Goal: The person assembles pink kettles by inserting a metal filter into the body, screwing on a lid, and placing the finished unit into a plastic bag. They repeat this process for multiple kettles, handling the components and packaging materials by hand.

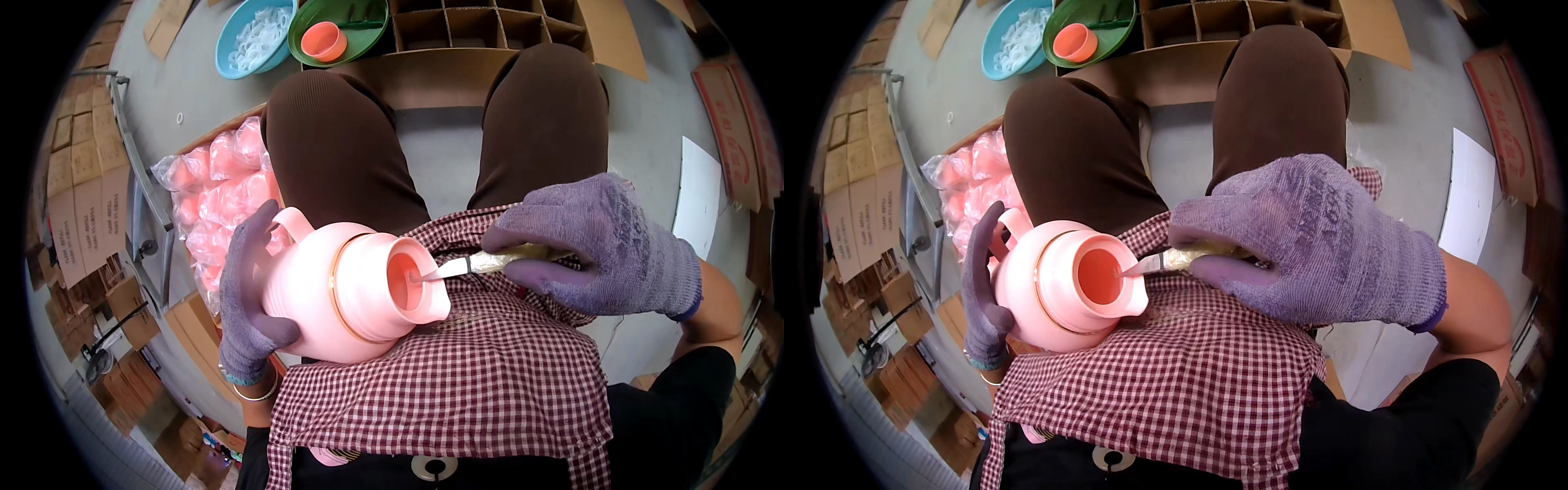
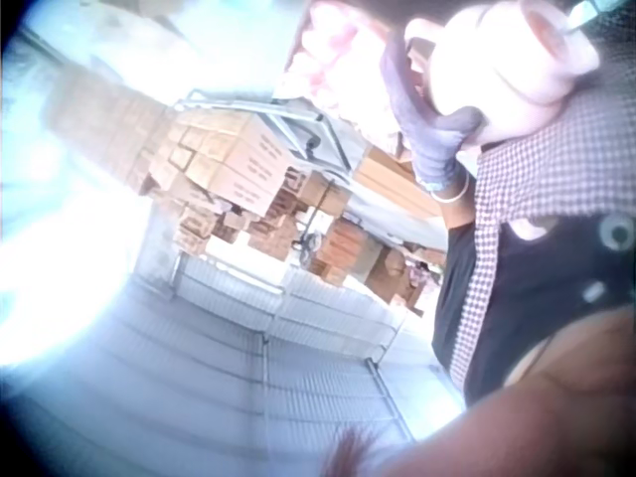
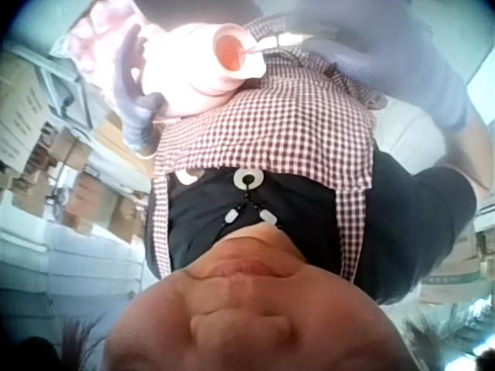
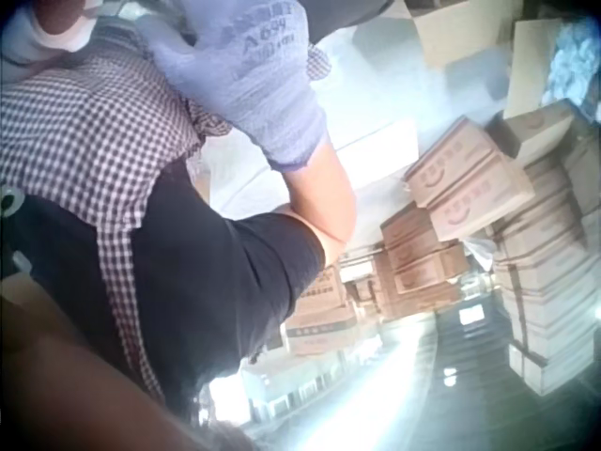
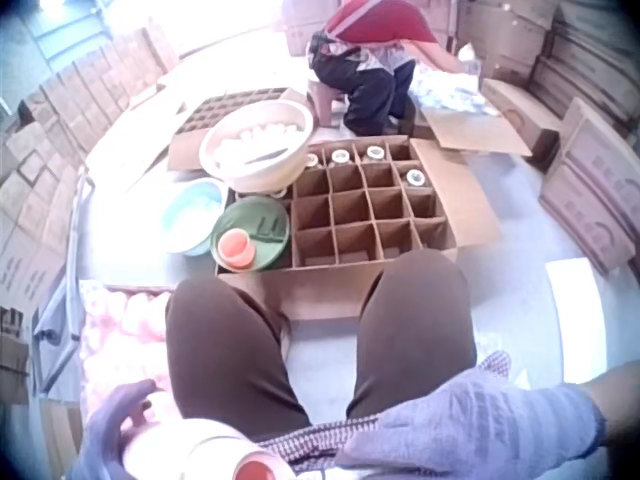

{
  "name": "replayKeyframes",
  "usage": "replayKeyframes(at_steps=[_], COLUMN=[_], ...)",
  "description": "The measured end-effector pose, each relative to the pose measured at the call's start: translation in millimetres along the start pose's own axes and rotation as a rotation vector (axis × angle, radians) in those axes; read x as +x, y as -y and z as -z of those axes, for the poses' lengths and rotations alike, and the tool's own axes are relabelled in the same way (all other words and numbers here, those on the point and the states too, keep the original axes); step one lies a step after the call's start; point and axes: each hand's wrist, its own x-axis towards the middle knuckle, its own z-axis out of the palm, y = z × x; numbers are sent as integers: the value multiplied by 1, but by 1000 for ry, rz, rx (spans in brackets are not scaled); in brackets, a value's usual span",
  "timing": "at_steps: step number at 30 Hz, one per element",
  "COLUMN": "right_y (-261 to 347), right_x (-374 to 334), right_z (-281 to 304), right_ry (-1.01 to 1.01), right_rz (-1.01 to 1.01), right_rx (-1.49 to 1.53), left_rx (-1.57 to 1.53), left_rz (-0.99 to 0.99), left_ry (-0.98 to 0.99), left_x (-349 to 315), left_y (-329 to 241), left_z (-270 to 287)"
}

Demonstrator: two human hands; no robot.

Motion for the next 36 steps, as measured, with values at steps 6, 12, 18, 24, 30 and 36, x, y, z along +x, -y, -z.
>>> replayKeyframes(at_steps=[6,12,18,24,30,36], right_y=[20,28,20,21,17,17], right_x=[8,12,16,23,28,33], right_z=[12,9,10,11,16,23], right_ry=[30,13,-57,-14,19,80], right_rz=[26,17,113,106,151,208], right_rx=[-225,-260,-332,-403,-484,-624], left_rx=[-148,43,-80,143,-175,109], left_rz=[29,-125,-41,-43,-83,-65], left_ry=[-39,3,29,2,76,25], left_x=[-8,-3,-7,-5,-5,-5], left_y=[-6,-1,1,-8,9,-2], left_z=[-7,1,-1,-4,-2,-4])
